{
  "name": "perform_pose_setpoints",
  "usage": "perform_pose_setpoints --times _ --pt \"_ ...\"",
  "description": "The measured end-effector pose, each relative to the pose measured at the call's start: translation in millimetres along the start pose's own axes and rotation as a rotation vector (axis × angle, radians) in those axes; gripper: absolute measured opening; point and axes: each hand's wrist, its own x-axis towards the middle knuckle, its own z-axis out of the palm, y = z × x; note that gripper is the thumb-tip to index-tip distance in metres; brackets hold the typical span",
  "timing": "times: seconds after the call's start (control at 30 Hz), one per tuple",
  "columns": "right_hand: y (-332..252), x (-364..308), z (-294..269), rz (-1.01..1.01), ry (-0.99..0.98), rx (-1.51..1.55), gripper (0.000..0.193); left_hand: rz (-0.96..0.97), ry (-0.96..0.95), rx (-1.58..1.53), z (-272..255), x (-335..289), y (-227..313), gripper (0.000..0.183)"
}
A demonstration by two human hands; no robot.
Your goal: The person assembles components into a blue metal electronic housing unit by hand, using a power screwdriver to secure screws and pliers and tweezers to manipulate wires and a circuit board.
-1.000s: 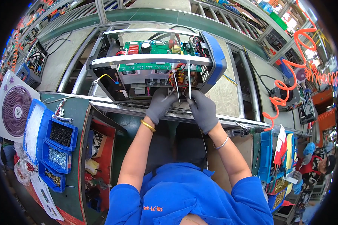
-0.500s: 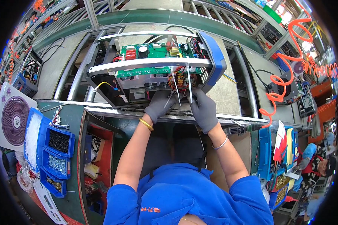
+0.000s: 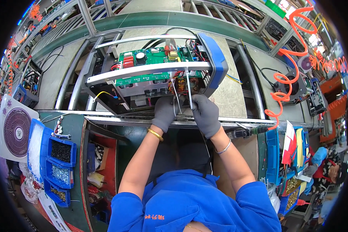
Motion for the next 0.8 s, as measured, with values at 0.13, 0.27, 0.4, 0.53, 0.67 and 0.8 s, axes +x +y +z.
perform_pose_setpoints --times 0.13,0.27,0.4,0.53,0.67,0.8 --pt "9 -4 1 -0.001 -0.075 0.023 0.018 -0.100 -0.242 -0.265 -14 4 3 0.039" --pt "14 -8 3 0.023 -0.057 0.086 0.018 -0.156 -0.267 -0.306 -15 7 2 0.038" --pt "12 -6 2 -0.020 -0.048 0.083 0.017 0.176 -0.142 -0.039 -7 4 -15 0.038" --pt "8 4 0 0.003 -0.041 0.046 0.014 0.249 0.036 0.015 -2 1 -1 0.037" --pt "11 2 -3 -0.066 -0.106 0.018 0.017 0.181 0.005 0.013 -7 -1 6 0.038" --pt "20 -6 2 -0.161 -0.179 -0.033 0.018 -0.070 -0.158 -0.184 -19 3 12 0.040"
